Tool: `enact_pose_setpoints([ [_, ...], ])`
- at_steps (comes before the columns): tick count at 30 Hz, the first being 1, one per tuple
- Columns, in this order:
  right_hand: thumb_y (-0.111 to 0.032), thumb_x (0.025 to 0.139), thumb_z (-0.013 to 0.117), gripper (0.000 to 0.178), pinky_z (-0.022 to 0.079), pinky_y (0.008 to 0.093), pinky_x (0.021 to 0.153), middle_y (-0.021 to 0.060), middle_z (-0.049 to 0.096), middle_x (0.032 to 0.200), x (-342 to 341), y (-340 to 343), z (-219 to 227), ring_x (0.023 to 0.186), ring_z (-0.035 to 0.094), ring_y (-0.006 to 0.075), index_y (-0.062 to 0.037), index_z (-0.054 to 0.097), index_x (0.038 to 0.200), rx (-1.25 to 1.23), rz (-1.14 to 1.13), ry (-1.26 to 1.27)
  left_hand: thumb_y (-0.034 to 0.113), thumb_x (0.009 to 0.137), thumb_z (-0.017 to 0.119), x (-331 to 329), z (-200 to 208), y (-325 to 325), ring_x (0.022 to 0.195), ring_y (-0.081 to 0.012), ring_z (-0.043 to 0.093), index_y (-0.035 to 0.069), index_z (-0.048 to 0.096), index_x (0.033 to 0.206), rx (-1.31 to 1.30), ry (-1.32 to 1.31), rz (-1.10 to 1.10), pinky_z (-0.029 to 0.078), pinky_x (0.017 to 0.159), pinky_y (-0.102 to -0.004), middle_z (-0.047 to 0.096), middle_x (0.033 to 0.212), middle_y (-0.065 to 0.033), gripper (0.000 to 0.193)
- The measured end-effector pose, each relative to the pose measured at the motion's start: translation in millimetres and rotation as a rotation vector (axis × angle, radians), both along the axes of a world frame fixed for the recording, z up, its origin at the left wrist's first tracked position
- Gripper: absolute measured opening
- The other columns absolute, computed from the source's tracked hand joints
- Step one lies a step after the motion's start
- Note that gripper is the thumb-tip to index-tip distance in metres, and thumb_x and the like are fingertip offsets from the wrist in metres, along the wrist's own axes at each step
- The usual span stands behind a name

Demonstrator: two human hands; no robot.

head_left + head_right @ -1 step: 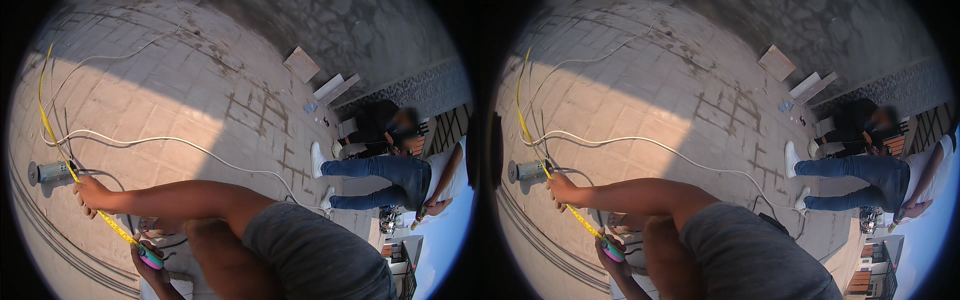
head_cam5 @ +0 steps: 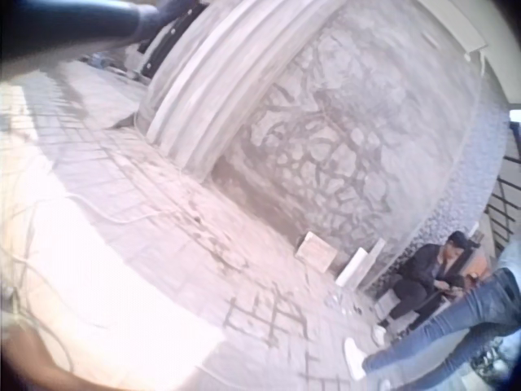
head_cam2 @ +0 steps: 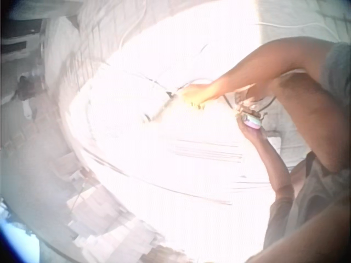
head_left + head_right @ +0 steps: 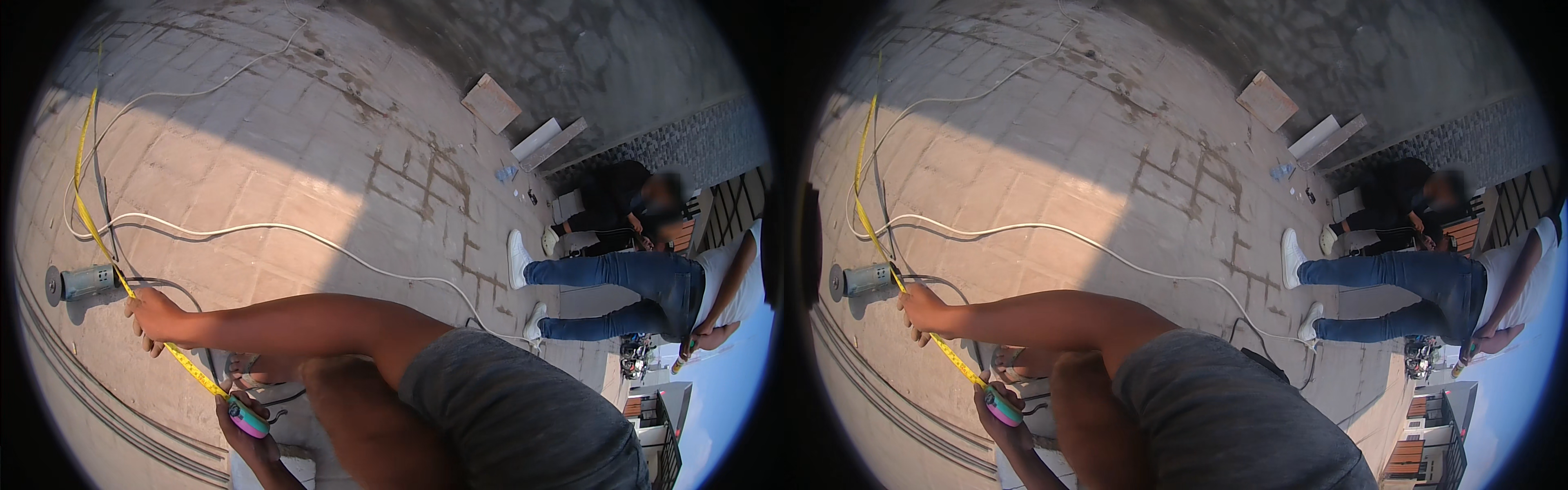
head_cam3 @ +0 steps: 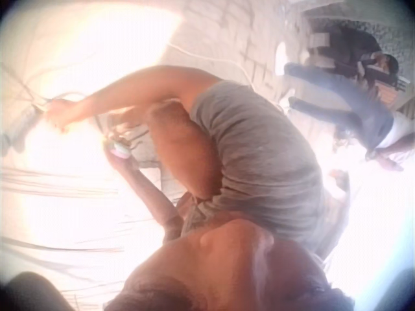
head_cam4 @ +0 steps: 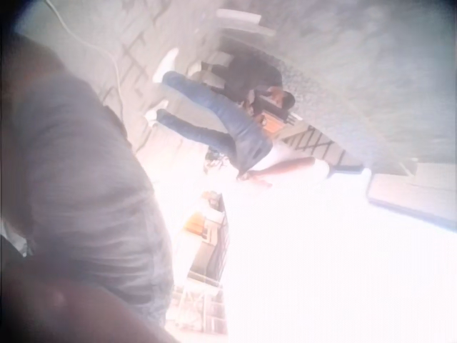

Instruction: The person measures metal rods with a tape measure and then uses an angle grinder to cut them to size. They handle the rods and the grinder while sitting on the floor.

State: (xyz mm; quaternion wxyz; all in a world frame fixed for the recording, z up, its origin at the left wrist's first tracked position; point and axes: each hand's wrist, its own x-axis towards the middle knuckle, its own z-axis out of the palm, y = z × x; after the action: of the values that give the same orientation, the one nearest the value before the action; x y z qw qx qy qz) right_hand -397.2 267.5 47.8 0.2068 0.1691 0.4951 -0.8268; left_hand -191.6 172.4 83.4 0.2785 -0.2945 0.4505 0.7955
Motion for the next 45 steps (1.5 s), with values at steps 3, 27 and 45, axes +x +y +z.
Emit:
enact_pose_setpoints([
  [3,-0.034,0.111,0.037,0.037,0.057,0.0422,0.051,0.0155,0.055,0.091,22,29,-12,0.06,0.061,0.0253,-0.0002,0.047,0.123,0.101,-0.053,-0.072,0.046,0.108,0.05,3,-2,14,0.064,-0.0057,0.054,0.01,0.058,0.136,0.019,-0.005,-0.042,0.041,0.053,-0.023,0.06,0.082,0.0027,0.047],
  [27,-0.039,0.112,0.04,0.037,0.059,0.0385,0.058,0.0076,0.057,0.083,84,154,-47,0.062,0.063,0.0207,-0.0045,0.054,0.109,0.107,-0.336,-0.148,0.039,0.106,0.051,34,-48,67,0.092,-0.0112,0.059,0.006,0.065,0.127,-0.084,0.036,-0.271,0.047,0.083,-0.0278,0.061,0.099,0.0009,0.041],
  [45,-0.024,0.09,0.075,0.026,0.055,0.0336,0.077,0.0107,0.076,0.091,135,86,-26,0.085,0.072,0.0184,-0.0009,0.074,0.103,0.516,0.49,0.211,0.046,0.105,0.048,-8,-66,40,0.1,-0.0171,0.062,0.009,0.055,0.14,-0.152,0.139,0.172,0.048,0.093,-0.0325,0.064,0.116,-0.0052,0.051],
])
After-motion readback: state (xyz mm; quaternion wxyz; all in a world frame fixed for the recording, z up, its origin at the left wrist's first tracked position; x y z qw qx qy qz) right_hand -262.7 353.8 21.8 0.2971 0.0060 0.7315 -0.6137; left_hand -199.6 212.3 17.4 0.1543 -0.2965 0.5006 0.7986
